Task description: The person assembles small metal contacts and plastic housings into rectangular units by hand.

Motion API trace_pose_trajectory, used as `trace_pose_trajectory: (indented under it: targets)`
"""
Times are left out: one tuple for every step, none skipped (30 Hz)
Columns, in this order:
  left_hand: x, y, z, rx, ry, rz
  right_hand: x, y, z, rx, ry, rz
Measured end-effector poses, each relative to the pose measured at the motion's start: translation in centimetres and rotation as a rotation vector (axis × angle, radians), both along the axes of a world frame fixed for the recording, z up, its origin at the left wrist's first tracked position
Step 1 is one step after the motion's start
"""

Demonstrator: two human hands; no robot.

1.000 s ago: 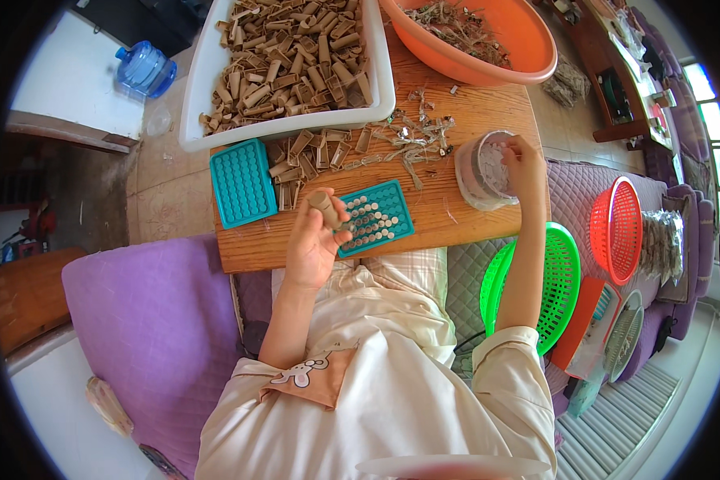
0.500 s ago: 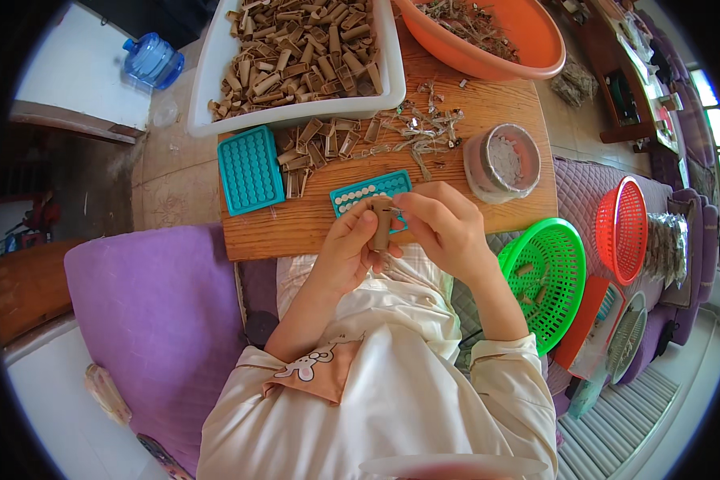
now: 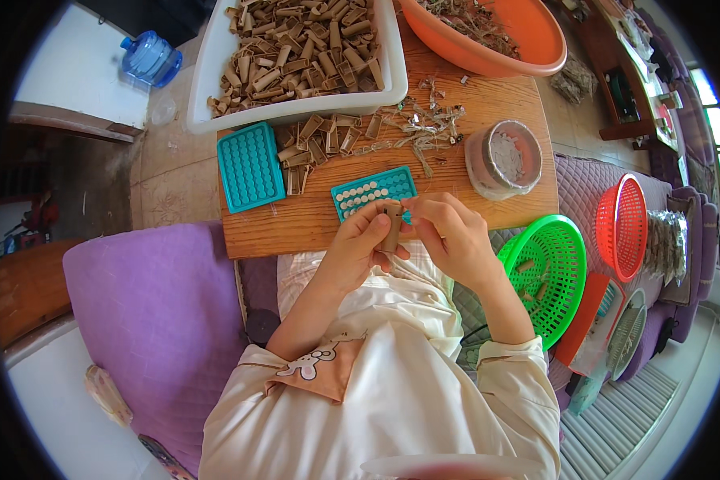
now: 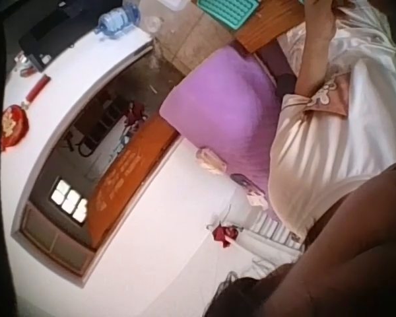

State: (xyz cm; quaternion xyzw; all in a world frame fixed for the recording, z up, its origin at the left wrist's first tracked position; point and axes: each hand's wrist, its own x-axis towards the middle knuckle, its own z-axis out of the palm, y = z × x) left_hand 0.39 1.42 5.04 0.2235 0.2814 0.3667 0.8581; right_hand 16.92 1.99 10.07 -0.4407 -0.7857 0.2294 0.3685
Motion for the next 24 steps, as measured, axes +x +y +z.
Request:
trace_pose_trajectory:
  targets:
    - [0.0, 0.0, 0.1, -0.026, -0.002, -0.006, 0.0, 0.0, 0.1, -0.001, 0.001, 0.002]
    - [-0.1, 0.0, 0.0, -0.027, -0.001, -0.004, -0.1, -0.1, 0.2, -0.014, -0.015, 0.004]
    - [0.0, 0.0, 0.0, -0.019, 0.01, -0.003, -0.1, -0.1, 0.3, -0.028, -0.033, 0.003]
    - [0.1, 0.0, 0.1, -0.01, 0.021, -0.003, -0.2, -0.1, 0.3, -0.029, -0.033, 0.004]
    - [0.1, -0.1, 0.1, -0.011, 0.021, -0.003, -0.3, -0.1, 0.1, -0.024, -0.045, 0.006]
    - [0.2, -0.1, 0.1, -0.013, 0.038, 0.007, -0.4, 0.0, -0.1, -0.019, -0.057, 0.009]
    - [0.2, -0.1, 0.1, -0.015, 0.055, 0.016, -0.5, -0.1, -0.2, -0.019, -0.057, 0.008]
    - [0.3, -0.1, 0.0, -0.016, 0.056, 0.016, -0.6, -0.1, -0.3, -0.033, -0.05, 0.005]
    - [0.3, -0.2, -0.1, 0.0, 0.091, 0.015, -0.6, -0.2, -0.4, -0.048, -0.042, 0.003]
    - [0.3, -0.3, -0.1, 0.015, 0.126, 0.013, -0.6, -0.1, -0.7, -0.051, -0.041, 0.002]
    - [0.3, -0.4, -0.2, 0.015, 0.165, 0.01, -0.6, -0.1, -1.1, -0.052, -0.042, 0.005]
    - [0.3, -0.5, -0.4, 0.013, 0.164, 0.009, -0.5, -0.1, -1.5, -0.052, -0.045, 0.008]
    - [0.4, -0.7, -0.7, 0.009, 0.182, 0.011, -0.6, -0.2, -1.8, -0.055, -0.045, 0.007]
    - [0.5, -0.8, -0.9, 0.004, 0.2, 0.012, -0.6, -0.3, -2.2, -0.068, -0.046, 0.013]
    - [0.6, -0.9, -1.1, 0.003, 0.2, 0.012, -0.6, -0.3, -2.4, -0.078, -0.046, 0.021]
    - [0.7, -0.9, -1.2, -0.018, 0.208, 0.011, -0.5, -0.4, -2.6, -0.08, -0.046, 0.02]
    - [0.8, -0.9, -1.3, -0.039, 0.215, 0.009, -0.4, -0.5, -2.8, -0.106, -0.062, 0.016]
    - [0.8, -0.9, -1.4, -0.039, 0.215, 0.009, -0.4, -0.5, -2.9, -0.13, -0.078, 0.015]
    - [0.9, -0.9, -1.5, -0.046, 0.226, -0.01, -0.2, -0.5, -2.8, -0.131, -0.079, 0.014]
    - [1.0, -0.9, -1.5, -0.053, 0.237, -0.03, 0.0, -0.5, -2.6, -0.206, -0.102, 0.018]
    - [1.1, -0.8, -1.5, -0.054, 0.238, -0.029, 0.1, -0.5, -2.3, -0.281, -0.123, 0.028]
    - [1.3, -0.7, -1.3, -0.06, 0.232, -0.05, 0.3, -0.3, -1.8, -0.281, -0.122, 0.028]
    - [1.6, -0.6, -1.3, -0.066, 0.225, -0.072, 0.6, -0.1, -1.2, -0.324, -0.109, 0.026]
    - [1.7, -0.6, -1.8, -0.065, 0.226, -0.071, 1.0, 0.1, -0.8, -0.366, -0.096, 0.027]
